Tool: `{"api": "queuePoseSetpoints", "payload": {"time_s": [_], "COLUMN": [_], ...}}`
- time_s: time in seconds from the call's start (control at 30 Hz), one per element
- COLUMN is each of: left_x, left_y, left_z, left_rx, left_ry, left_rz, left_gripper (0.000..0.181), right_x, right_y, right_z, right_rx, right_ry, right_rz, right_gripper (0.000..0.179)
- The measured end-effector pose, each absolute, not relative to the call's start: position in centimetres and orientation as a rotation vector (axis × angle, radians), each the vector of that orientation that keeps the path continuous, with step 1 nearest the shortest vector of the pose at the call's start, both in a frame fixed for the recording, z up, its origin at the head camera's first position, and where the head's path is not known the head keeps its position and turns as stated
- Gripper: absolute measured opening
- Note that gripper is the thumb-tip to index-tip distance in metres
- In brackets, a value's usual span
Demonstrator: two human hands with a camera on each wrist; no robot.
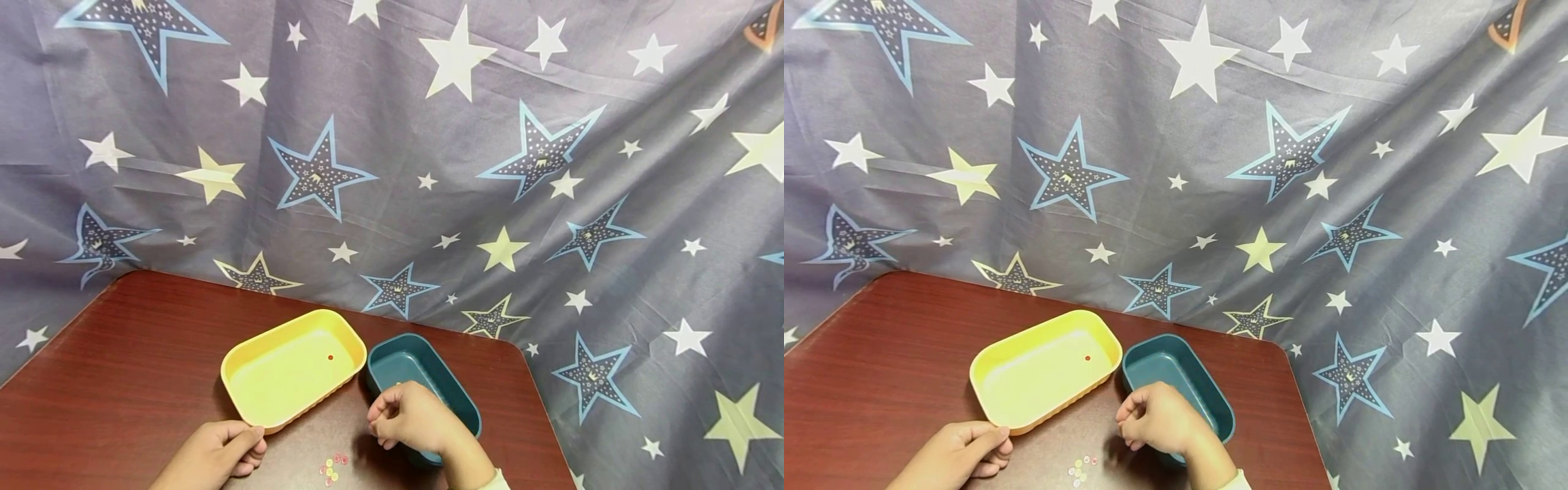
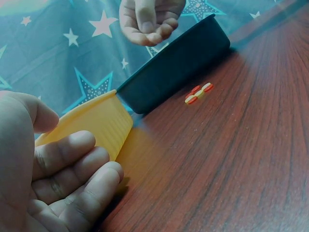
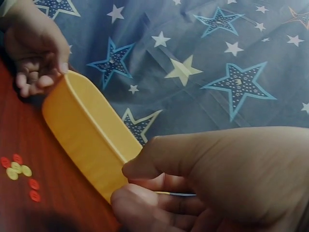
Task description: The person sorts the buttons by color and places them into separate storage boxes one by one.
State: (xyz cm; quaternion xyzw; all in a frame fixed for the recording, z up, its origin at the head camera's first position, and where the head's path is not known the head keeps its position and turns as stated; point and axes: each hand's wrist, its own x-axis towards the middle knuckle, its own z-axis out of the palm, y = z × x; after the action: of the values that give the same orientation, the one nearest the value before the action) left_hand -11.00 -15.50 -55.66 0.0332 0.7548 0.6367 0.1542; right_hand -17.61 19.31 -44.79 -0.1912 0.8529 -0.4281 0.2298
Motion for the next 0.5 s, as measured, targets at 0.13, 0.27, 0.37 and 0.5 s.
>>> {"api": "queuePoseSetpoints", "payload": {"time_s": [0.13,0.27,0.37,0.5], "left_x": [-11.0,-11.0,-11.0,-11.0], "left_y": [-15.5,-15.5,-15.5,-15.5], "left_z": [-55.6,-55.6,-55.5,-55.6], "left_rx": [0.097,0.103,0.108,0.107], "left_ry": [2.153,2.145,2.146,2.145], "left_rz": [1.832,1.842,1.845,1.847], "left_gripper": [0.041,0.041,0.041,0.041], "right_x": [-16.9,-16.3,-15.8,-15.3], "right_y": [18.8,18.4,18.0,17.6], "right_z": [-45.6,-46.2,-46.7,-47.2], "right_rx": [-0.543,-0.561,-0.569,-0.551], "right_ry": [2.396,2.422,2.435,2.455], "right_rz": [-1.139,-1.109,-1.09,-1.076], "right_gripper": [0.006,0.007,0.01,0.014]}}
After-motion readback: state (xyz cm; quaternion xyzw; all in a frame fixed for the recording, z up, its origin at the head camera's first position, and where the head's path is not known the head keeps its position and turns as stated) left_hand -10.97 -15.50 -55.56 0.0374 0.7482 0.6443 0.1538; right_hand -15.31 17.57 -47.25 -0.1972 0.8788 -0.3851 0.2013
